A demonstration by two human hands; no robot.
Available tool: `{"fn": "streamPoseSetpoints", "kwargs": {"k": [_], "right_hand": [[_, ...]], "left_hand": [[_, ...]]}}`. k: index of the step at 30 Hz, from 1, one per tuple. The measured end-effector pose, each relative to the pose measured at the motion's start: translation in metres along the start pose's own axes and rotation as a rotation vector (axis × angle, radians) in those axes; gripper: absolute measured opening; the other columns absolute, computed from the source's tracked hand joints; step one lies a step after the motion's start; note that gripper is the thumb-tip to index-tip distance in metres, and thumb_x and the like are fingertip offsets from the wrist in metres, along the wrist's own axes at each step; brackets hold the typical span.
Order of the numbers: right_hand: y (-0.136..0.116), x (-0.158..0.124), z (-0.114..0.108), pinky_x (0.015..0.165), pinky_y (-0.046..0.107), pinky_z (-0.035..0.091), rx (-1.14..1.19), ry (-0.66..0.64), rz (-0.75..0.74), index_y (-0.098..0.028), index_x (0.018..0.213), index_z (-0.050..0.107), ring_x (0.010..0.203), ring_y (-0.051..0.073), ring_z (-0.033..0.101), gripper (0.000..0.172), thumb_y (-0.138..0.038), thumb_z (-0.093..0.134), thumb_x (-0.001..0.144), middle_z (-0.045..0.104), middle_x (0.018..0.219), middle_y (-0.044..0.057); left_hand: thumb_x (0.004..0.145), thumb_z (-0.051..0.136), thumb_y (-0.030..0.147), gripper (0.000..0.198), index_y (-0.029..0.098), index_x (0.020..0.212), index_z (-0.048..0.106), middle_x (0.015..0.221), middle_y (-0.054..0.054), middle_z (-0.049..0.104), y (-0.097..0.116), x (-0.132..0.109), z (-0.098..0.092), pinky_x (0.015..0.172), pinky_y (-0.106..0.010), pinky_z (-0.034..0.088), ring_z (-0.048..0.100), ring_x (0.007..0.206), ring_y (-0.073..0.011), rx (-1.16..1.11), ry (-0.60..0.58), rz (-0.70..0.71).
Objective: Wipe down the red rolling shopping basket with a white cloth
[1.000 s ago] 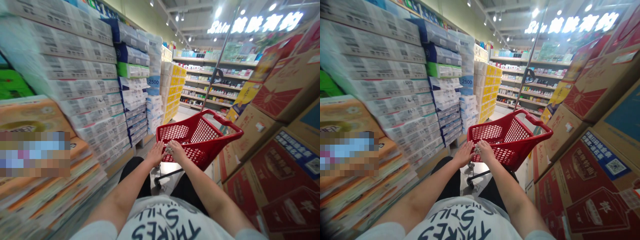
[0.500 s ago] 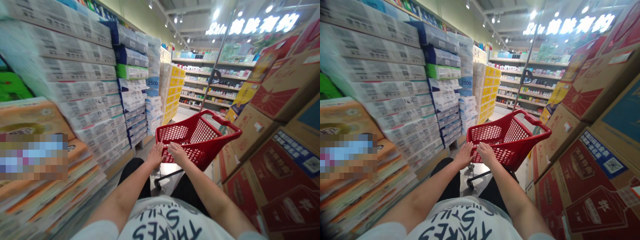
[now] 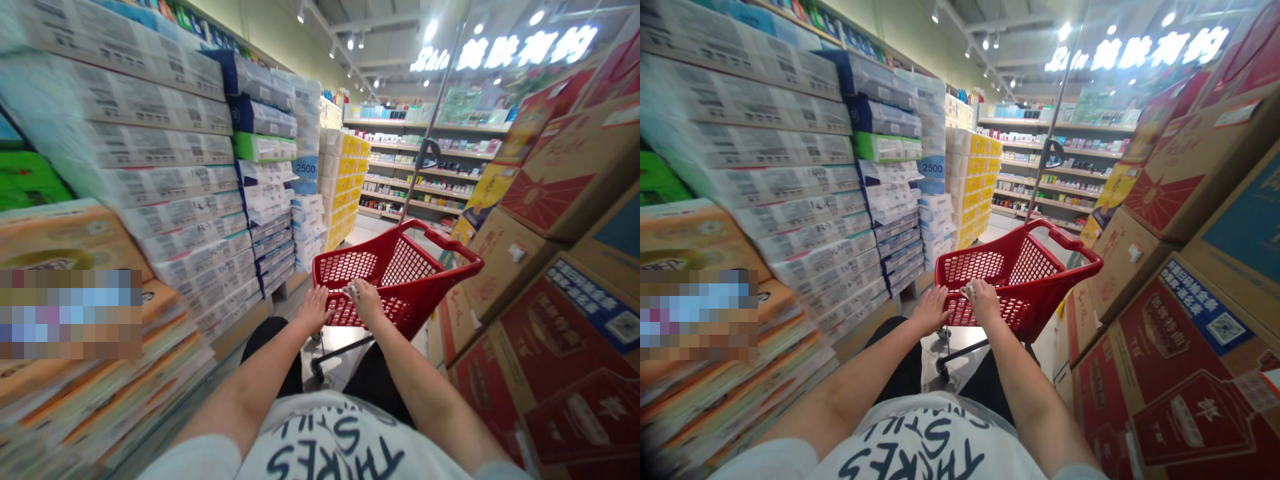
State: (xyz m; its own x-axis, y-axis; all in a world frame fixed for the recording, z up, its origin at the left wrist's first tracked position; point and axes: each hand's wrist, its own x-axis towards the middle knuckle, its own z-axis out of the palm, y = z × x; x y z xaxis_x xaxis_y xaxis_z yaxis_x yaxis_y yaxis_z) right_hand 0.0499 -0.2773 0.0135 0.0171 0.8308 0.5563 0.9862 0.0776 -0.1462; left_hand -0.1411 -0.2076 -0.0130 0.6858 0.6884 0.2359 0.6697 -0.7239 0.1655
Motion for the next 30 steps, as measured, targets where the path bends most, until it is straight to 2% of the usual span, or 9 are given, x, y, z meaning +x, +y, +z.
{"fn": "streamPoseSetpoints", "kwargs": {"k": [5,10,15,19,21,24,26,30], "right_hand": [[-0.006,0.001,0.001,0.106,0.037,0.039,0.028,-0.086,-0.162,-0.019,0.124,0.057,0.123,0.022,0.048,0.043,-0.011,0.062,0.083,0.056,0.131,0.010],[-0.006,0.004,0.002,0.097,0.041,0.045,0.018,-0.052,-0.040,-0.014,0.126,0.054,0.111,0.024,0.055,0.035,-0.017,0.050,0.092,0.059,0.122,0.015],[-0.004,0.002,-0.001,0.105,0.039,0.039,0.036,-0.079,-0.130,-0.020,0.123,0.058,0.120,0.022,0.050,0.040,-0.012,0.059,0.085,0.057,0.128,0.011],[0.005,0.004,-0.008,0.100,0.043,0.042,0.029,0.004,-0.018,-0.015,0.124,0.057,0.112,0.024,0.054,0.033,-0.019,0.046,0.093,0.061,0.120,0.014],[0.007,0.003,-0.009,0.105,0.046,0.038,0.016,0.028,-0.001,-0.011,0.124,0.057,0.118,0.026,0.050,0.034,-0.019,0.046,0.093,0.060,0.121,0.016],[0.007,-0.001,-0.005,0.110,0.042,0.035,0.039,-0.016,-0.074,-0.014,0.124,0.059,0.127,0.025,0.046,0.039,-0.012,0.053,0.085,0.058,0.129,0.013],[0.007,-0.002,-0.002,0.106,0.039,0.040,0.057,-0.034,-0.079,-0.016,0.125,0.058,0.123,0.023,0.049,0.042,-0.011,0.053,0.084,0.058,0.129,0.012],[0.009,0.001,-0.002,0.095,0.041,0.046,0.043,0.026,0.039,-0.012,0.129,0.053,0.111,0.024,0.056,0.040,-0.013,0.042,0.090,0.060,0.123,0.016]], "left_hand": [[0.094,0.041,0.043,0.065,0.010,0.149,0.028,0.154,-0.015,0.026,0.002,0.000,-0.001,0.122,-0.049,0.013,0.017,0.147,-0.0277,0.030,0.001,-0.010],[0.093,0.042,0.043,0.067,0.007,0.148,0.029,0.155,-0.016,0.024,0.004,-0.001,-0.003,0.122,-0.050,0.011,0.017,0.147,-0.0288,0.024,-0.015,-0.009],[0.093,0.041,0.042,0.066,0.009,0.149,0.028,0.154,-0.016,0.026,0.003,-0.001,0.001,0.121,-0.051,0.014,0.019,0.146,-0.0292,0.025,0.025,0.005],[0.093,0.041,0.043,0.067,0.008,0.149,0.027,0.155,-0.016,0.024,0.003,-0.001,0.002,0.121,-0.051,0.013,0.017,0.147,-0.0292,0.006,-0.003,0.002],[0.094,0.041,0.043,0.067,0.008,0.149,0.028,0.155,-0.017,0.024,0.004,0.000,0.001,0.121,-0.051,0.013,0.016,0.147,-0.0295,-0.004,-0.014,-0.007],[0.094,0.042,0.043,0.067,0.008,0.149,0.028,0.155,-0.016,0.024,0.006,0.000,0.000,0.121,-0.051,0.013,0.017,0.146,-0.0293,-0.002,0.003,-0.012],[0.094,0.042,0.043,0.067,0.007,0.149,0.028,0.155,-0.016,0.024,0.007,-0.001,-0.001,0.121,-0.051,0.013,0.017,0.146,-0.0291,0.005,0.003,-0.014],[0.094,0.043,0.043,0.068,0.006,0.149,0.028,0.155,-0.016,0.023,0.008,-0.001,-0.004,0.122,-0.050,0.013,0.016,0.147,-0.0286,0.019,-0.038,-0.016]]}}
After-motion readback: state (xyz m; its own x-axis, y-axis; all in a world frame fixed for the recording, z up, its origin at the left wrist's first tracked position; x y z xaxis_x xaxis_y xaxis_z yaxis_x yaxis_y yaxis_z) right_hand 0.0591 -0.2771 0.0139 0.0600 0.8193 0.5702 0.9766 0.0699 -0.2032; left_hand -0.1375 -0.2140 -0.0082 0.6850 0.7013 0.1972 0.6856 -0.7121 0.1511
